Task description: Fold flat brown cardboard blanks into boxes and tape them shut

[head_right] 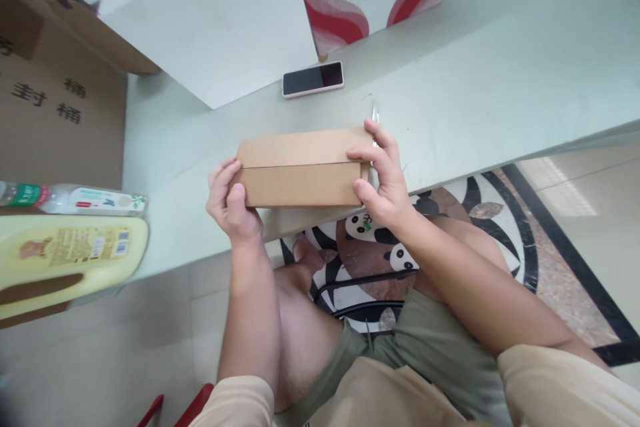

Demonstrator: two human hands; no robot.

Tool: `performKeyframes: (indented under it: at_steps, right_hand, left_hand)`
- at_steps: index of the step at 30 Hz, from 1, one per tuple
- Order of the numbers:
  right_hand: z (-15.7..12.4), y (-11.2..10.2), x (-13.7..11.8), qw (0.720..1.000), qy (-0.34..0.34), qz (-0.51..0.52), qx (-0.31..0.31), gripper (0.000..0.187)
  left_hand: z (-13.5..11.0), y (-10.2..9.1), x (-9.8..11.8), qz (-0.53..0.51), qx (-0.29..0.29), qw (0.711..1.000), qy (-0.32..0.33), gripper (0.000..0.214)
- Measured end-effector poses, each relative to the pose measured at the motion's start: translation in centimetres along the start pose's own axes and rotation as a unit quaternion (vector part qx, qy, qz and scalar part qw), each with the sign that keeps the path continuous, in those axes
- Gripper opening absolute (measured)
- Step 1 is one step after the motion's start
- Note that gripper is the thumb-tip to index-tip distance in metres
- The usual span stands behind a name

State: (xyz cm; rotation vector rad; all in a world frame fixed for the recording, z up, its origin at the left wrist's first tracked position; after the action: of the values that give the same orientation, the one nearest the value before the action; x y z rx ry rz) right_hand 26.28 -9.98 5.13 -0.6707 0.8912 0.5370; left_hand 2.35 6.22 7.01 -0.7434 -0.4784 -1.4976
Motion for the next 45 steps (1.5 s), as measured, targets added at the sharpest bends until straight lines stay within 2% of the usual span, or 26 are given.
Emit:
performKeyframes:
  at_steps: [8,15,19,22,24,26,28,31,34,36,38,41,43,45]
  right_hand:
    - [0.1,-0.3,-0.2,1.0,0.009,0.011,0.008,0.032]
    - [0.1,-0.3,0.0,1.0,0.009,0.011,0.009,0.034]
    - [0.1,-0.5,0.7,0.999,-0.017,0.045,0.011,0.055]
    - [0.1,-0.7,2.1,0.999,0.023,0.04,0.009,0.062]
    - [-0.2,0.1,2.8,0.998,0.052,0.031,-0.023,0.062]
    - [-0.6,1.5,3.0,0.993,0.064,0.046,-0.082,0.066]
    - [-1.2,3.3,2.6,0.986,0.049,0.073,-0.143,0.072]
    - [-1.9,5.3,1.2,0.974,-0.006,0.092,-0.205,0.076]
    - [-2.0,6.0,0.1,0.973,-0.044,0.085,-0.208,0.075]
    - [-1.9,5.8,-0.2,0.979,-0.046,0.067,-0.187,0.079]
    - [-1.7,5.3,-0.2,0.985,-0.036,0.047,-0.163,0.082]
    - [-1.4,4.4,0.0,0.989,-0.03,0.034,-0.138,0.081]
    - [-1.2,3.8,0.0,0.991,-0.032,0.038,-0.126,0.076]
    - [-1.1,3.3,-0.2,0.991,-0.036,0.044,-0.118,0.071]
  left_hand:
    - [0.1,0.0,-0.2,0.0,-0.007,1.0,-0.01,0.025]
    - [0.1,-0.1,-0.3,0.008,0.001,0.999,-0.031,0.022]
    - [0.5,-0.6,-0.8,0.007,0.02,0.999,-0.044,0.023]
    - [0.6,-2.1,-2.7,0.007,0.065,0.994,-0.091,0.027]
    - [0.4,-3.6,-4.8,-0.013,0.109,0.982,-0.152,0.031]
    - [-0.1,-4.5,-7.0,-0.053,0.136,0.966,-0.212,0.035]
    - [-0.5,-4.7,-8.3,-0.088,0.142,0.953,-0.252,0.036]
    - [-1.6,-3.8,-9.0,-0.108,0.153,0.93,-0.316,0.029]
    - [-3.2,-0.6,-8.4,-0.17,0.1,0.895,-0.4,0.029]
    - [-4.0,1.7,-7.5,-0.216,0.042,0.874,-0.434,0.035]
    - [-4.4,3.1,-6.7,-0.242,-0.011,0.862,-0.445,0.049]
    - [-4.1,3.8,-5.8,-0.253,-0.068,0.876,-0.405,0.071]
    - [-3.7,3.8,-5.4,-0.248,-0.086,0.892,-0.369,0.076]
    - [-3.9,3.8,-5.6,-0.238,-0.095,0.894,-0.369,0.077]
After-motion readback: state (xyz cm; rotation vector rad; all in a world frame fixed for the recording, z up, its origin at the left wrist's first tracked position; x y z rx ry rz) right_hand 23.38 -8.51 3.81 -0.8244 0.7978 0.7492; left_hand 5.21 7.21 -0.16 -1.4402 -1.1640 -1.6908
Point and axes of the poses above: each hand's wrist, its own z-axis towards the middle knuckle, its own y-axis out of the palm, x = y × z, the point moved 9 cm from there along z, towards the middle knuckle, and after that the axes turned 6 degrees about y, right-handed, at the moved point
